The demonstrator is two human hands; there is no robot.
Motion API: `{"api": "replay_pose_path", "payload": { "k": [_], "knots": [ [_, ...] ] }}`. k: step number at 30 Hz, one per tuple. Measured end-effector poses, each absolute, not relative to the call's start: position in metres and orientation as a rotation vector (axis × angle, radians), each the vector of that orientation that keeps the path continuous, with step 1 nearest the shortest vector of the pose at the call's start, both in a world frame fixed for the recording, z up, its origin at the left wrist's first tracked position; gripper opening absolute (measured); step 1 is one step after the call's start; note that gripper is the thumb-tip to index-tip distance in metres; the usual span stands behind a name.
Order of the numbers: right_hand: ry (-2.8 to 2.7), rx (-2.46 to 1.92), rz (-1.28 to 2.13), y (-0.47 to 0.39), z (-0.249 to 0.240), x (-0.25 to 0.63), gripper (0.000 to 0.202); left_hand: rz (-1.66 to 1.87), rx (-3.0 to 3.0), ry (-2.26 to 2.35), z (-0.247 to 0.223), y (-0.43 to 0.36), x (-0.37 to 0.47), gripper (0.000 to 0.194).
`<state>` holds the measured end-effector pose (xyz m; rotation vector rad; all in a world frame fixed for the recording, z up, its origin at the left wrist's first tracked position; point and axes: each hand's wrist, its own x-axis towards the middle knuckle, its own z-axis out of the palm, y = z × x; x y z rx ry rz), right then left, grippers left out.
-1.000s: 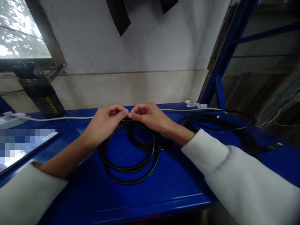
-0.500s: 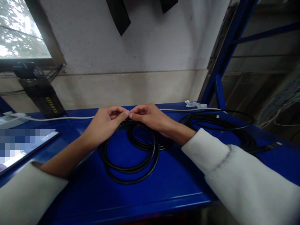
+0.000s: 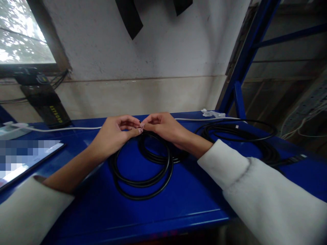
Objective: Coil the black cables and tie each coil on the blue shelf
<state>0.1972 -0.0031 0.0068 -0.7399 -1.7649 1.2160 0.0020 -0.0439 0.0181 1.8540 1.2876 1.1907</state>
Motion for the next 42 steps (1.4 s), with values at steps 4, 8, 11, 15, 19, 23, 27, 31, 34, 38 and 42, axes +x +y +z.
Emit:
{"api": "replay_pose_path", "payload": {
  "k": [4,8,11,15,19,23,27,31,34,38,42],
  "knots": [
    [-1.795,-0.775,1.179,-0.003,0.007,0.198,0.009,1.186,1.872,1.279,0.018,-0.044,0.003,0.026],
    [-1.818,-0.791,1.157,-0.004,0.007,0.199,0.007,1.178,1.896,1.281,0.018,-0.044,0.003,0.027],
    [-1.807,-0.78,1.201,-0.005,0.008,0.199,0.006,1.178,1.92,1.29,0.018,-0.045,0.002,0.028],
    [-1.791,-0.775,1.237,-0.007,0.011,0.198,0.005,1.187,1.939,1.27,0.02,-0.047,0.003,0.028],
    [-1.786,-0.755,1.289,-0.011,0.013,0.198,0.005,1.268,1.942,1.259,0.02,-0.048,0.005,0.035],
    [-1.781,-0.73,1.329,-0.013,0.014,0.199,0.006,1.31,2.014,1.191,0.018,-0.051,0.006,0.035],
    [-1.822,-0.764,1.23,-0.012,0.014,0.202,0.008,1.206,2.18,1.204,0.016,-0.053,0.006,0.033],
    [-1.827,-0.777,1.227,-0.011,0.013,0.202,0.006,1.214,2.386,1.195,0.015,-0.052,0.007,0.023],
    [-1.82,-0.782,1.239,-0.01,0.012,0.201,0.006,1.199,2.463,1.177,0.015,-0.052,0.007,0.016],
    [-1.796,-0.773,1.283,-0.01,0.011,0.2,0.008,1.169,2.454,1.207,0.015,-0.053,0.006,0.011],
    [-1.801,-0.762,1.277,-0.01,0.011,0.2,0.013,1.171,2.526,1.193,0.014,-0.051,0.005,0.008]
  ]
}}
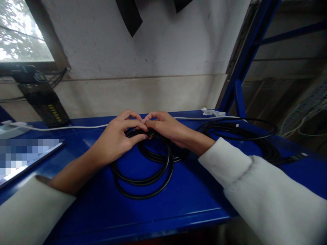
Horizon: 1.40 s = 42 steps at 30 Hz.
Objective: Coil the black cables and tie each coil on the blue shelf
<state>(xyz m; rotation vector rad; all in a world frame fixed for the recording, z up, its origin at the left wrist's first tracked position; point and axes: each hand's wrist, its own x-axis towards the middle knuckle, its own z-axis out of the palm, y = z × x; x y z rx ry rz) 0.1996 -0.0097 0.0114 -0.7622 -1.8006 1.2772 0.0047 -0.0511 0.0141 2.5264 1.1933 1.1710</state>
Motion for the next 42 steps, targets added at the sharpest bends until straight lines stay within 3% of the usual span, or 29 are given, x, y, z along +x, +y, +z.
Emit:
{"api": "replay_pose_path", "payload": {
  "k": [25,42],
  "knots": [
    [-1.796,-0.754,1.312,-0.0114,0.0128,0.1995,0.015,1.101,2.663,1.164,0.0132,-0.0491,0.0037,0.004],
    [-1.797,-0.776,1.286,-0.0077,0.0116,0.1983,0.015,1.101,2.354,1.372,0.0166,-0.0524,0.0042,0.018]
  ]
}}
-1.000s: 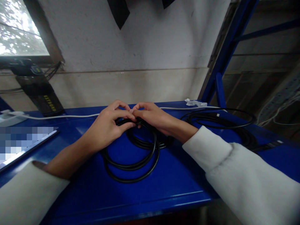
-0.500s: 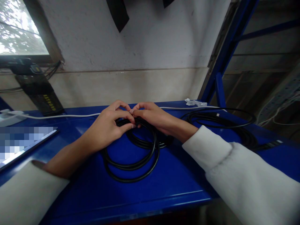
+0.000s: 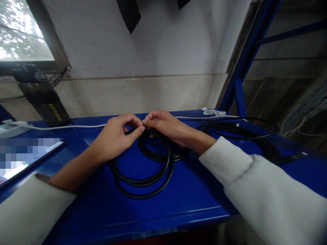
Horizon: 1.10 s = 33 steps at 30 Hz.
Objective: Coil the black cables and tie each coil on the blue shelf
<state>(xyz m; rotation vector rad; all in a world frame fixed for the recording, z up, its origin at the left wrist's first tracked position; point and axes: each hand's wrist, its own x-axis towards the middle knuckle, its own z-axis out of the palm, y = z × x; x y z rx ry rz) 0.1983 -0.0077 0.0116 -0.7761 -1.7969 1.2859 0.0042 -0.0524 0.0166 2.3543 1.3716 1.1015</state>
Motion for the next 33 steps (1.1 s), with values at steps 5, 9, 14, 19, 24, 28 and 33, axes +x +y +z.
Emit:
{"api": "replay_pose_path", "payload": {
  "k": [5,9,14,19,24,28,33],
  "knots": [
    [-1.814,-0.797,1.245,-0.0063,0.01,0.1985,0.011,1.105,2.216,1.423,0.0174,-0.051,0.0038,0.027],
    [-1.833,-0.77,1.26,-0.0051,0.008,0.1994,0.011,1.145,2.127,1.398,0.0185,-0.0504,0.0052,0.025],
    [-1.83,-0.731,1.289,-0.0053,0.0071,0.1988,0.012,1.176,2.006,1.337,0.0186,-0.0494,0.0045,0.023],
    [-1.865,-0.696,1.303,-0.0058,0.0078,0.1994,0.009,1.168,1.914,1.346,0.0185,-0.0481,0.0034,0.025],
    [-1.909,-0.686,1.271,-0.0075,0.0095,0.2013,0.005,1.161,1.876,1.379,0.0184,-0.0486,0.0046,0.028],
    [-1.941,-0.672,1.229,-0.0073,0.0098,0.202,0.003,1.16,1.864,1.392,0.0186,-0.0489,0.0059,0.025],
    [-1.957,-0.65,1.198,-0.0059,0.0101,0.2026,0.004,1.216,1.886,1.377,0.0191,-0.0469,0.0057,0.021]
  ]
}}
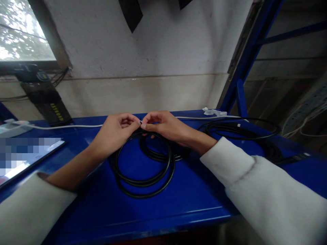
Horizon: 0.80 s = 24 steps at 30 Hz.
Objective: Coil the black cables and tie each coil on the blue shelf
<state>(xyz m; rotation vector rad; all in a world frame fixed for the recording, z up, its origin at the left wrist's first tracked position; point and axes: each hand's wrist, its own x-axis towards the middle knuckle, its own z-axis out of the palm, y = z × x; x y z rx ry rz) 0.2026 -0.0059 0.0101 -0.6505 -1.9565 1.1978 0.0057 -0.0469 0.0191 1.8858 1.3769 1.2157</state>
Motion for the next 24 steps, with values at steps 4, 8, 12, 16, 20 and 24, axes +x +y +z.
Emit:
{"api": "replay_pose_path", "payload": {
  "k": [4,8,12,16,20,24],
  "knots": [
    [-1.956,-0.678,1.178,-0.0057,0.0111,0.2025,0.009,1.223,1.888,1.369,0.0198,-0.047,0.0053,0.024],
    [-1.97,-0.719,1.118,-0.0051,0.0115,0.2031,0.017,1.219,1.89,1.361,0.0194,-0.049,0.0039,0.025],
    [-1.982,-0.762,1.063,-0.0057,0.0124,0.2044,0.021,1.194,1.939,1.333,0.0192,-0.0487,0.0028,0.026],
    [-1.975,-0.816,1.026,-0.0079,0.0144,0.2049,0.018,1.196,1.973,1.354,0.0203,-0.0485,0.0039,0.026],
    [-1.954,-0.856,1.019,-0.0085,0.015,0.2042,0.017,1.203,1.96,1.345,0.0211,-0.0508,0.0053,0.028],
    [-1.935,-0.868,1.048,-0.0092,0.0149,0.2029,0.016,1.206,1.946,1.348,0.0207,-0.0516,0.0046,0.028]
  ]
}}
